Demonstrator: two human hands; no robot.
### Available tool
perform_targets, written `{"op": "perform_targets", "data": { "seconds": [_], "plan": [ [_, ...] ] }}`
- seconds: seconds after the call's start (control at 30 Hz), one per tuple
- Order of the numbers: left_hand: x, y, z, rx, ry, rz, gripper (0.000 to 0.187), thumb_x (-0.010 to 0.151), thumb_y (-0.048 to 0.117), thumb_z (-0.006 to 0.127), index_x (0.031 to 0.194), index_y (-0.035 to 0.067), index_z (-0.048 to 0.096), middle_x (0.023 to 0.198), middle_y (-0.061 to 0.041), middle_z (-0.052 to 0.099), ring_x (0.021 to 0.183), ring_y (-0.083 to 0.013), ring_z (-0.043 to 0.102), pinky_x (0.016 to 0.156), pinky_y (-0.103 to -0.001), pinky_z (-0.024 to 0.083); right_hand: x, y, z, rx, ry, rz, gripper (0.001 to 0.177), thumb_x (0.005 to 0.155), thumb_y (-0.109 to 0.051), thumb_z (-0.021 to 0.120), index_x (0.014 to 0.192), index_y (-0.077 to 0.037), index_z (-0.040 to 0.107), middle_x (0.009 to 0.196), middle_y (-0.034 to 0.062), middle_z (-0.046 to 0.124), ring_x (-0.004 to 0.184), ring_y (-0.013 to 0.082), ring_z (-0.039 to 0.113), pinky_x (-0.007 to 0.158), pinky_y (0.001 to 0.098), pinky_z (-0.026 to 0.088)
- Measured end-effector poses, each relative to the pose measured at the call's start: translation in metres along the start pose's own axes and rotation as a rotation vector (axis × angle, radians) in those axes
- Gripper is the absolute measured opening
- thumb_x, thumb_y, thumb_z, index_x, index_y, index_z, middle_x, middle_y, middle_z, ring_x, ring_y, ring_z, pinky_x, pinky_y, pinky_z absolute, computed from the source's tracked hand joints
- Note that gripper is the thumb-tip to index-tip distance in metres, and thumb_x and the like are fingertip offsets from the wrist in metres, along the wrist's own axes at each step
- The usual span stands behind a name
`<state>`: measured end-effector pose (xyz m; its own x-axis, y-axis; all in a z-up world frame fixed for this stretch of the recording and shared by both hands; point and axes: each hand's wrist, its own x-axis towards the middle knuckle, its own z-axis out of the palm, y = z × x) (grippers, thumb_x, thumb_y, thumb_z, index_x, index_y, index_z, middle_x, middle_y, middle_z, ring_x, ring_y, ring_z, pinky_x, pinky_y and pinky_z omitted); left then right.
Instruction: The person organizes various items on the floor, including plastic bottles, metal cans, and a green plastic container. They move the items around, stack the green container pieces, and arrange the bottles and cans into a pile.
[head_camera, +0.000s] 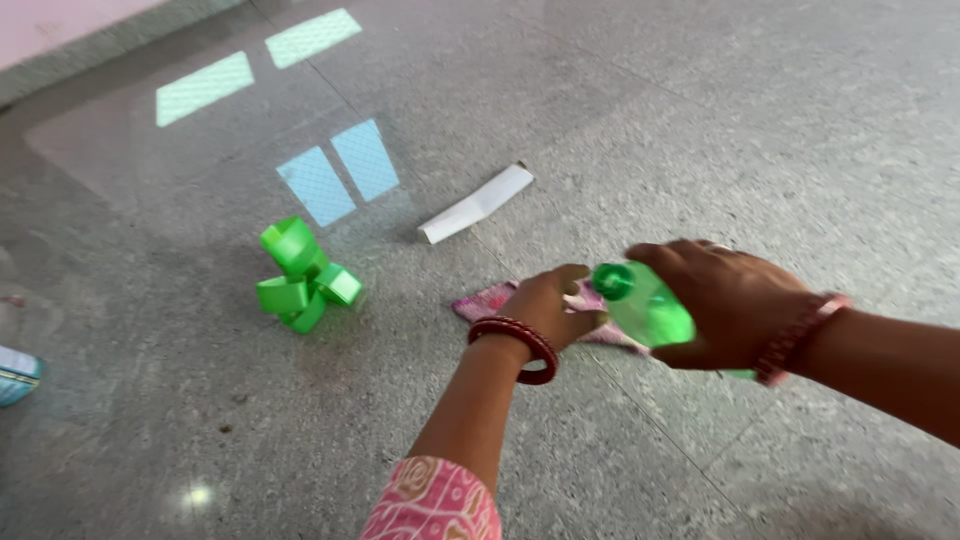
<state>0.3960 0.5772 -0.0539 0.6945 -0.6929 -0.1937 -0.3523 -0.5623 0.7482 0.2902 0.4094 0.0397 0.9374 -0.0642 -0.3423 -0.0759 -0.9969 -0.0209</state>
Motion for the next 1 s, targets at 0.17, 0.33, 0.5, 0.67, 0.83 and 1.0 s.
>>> {"op": "perform_targets", "data": {
  "seconds": [0.17, 0.33, 0.5, 0.67, 0.83, 1.0],
  "plan": [
    [-0.045, 0.002, -0.01, 0.013, 0.079, -0.06, 0.065, 0.083, 0.039, 0.078, 0.136, 0.007, 0.059, 0.138, -0.015, 0.063, 0.133, -0.0288, 0.058, 0.11, -0.041, 0.048, 0.02, -0.025, -0.007, -0.084, -0.039, -0.085, 0.102, 0.074, -0.056, 0.081, 0.157, -0.026, 0.029, 0.143, 0.0091, 0.052, 0.131, 0.0264, 0.057, 0.109, 0.0427, 0.053],
    [-0.104, -0.019, -0.018, 0.012, 0.047, -0.242, 0.071, 0.086, 0.039, 0.074, 0.145, 0.009, 0.05, 0.147, -0.015, 0.055, 0.138, -0.0293, 0.051, 0.114, -0.043, 0.042, 0.047, -0.045, 0.001, -0.248, 0.004, -0.291, 0.1, 0.075, -0.046, 0.084, 0.157, -0.026, 0.029, 0.141, 0.0116, 0.05, 0.131, 0.0286, 0.054, 0.111, 0.0454, 0.047],
    [-0.135, -0.034, -0.024, 0.108, 0.138, -0.337, 0.072, 0.086, 0.04, 0.075, 0.146, 0.011, 0.047, 0.15, -0.015, 0.047, 0.141, -0.0317, 0.043, 0.115, -0.045, 0.037, 0.075, -0.06, 0.029, -0.467, 0.14, -0.565, 0.1, 0.074, -0.035, 0.087, 0.155, -0.025, 0.031, 0.151, 0.017, 0.043, 0.132, 0.0351, 0.049, 0.108, 0.0514, 0.044],
    [-0.156, -0.025, -0.018, 0.136, 0.341, -0.42, 0.074, 0.083, 0.038, 0.078, 0.144, 0.007, 0.05, 0.139, -0.021, 0.056, 0.131, -0.0364, 0.054, 0.109, -0.044, 0.045, 0.089, -0.089, 0.046, -0.452, 0.203, -0.824, 0.092, 0.073, -0.022, 0.083, 0.151, -0.027, 0.034, 0.154, 0.0154, 0.039, 0.14, 0.0337, 0.043, 0.108, 0.0532, 0.042],
    [-0.177, -0.033, -0.007, 0.117, 0.409, -0.623, 0.059, 0.083, 0.037, 0.078, 0.128, 0.004, 0.059, 0.125, -0.02, 0.065, 0.118, -0.0364, 0.065, 0.101, -0.045, 0.053, 0.09, -0.139, 0.08, -0.273, 0.19, -1.013, 0.099, 0.072, -0.028, 0.087, 0.154, -0.026, 0.031, 0.152, 0.0182, 0.04, 0.139, 0.0367, 0.043, 0.109, 0.0566, 0.038],
    [-0.207, -0.075, 0.002, 0.183, 0.688, -0.624, 0.04, 0.078, 0.029, 0.084, 0.105, 0.005, 0.065, 0.111, -0.019, 0.067, 0.11, -0.0378, 0.063, 0.095, -0.047, 0.052, 0.083, -0.171, 0.111, -0.057, 0.407, -1.182, 0.089, 0.072, -0.019, 0.081, 0.151, -0.021, 0.039, 0.152, 0.0184, 0.044, 0.138, 0.0389, 0.046, 0.103, 0.0556, 0.043]
  ]
}}
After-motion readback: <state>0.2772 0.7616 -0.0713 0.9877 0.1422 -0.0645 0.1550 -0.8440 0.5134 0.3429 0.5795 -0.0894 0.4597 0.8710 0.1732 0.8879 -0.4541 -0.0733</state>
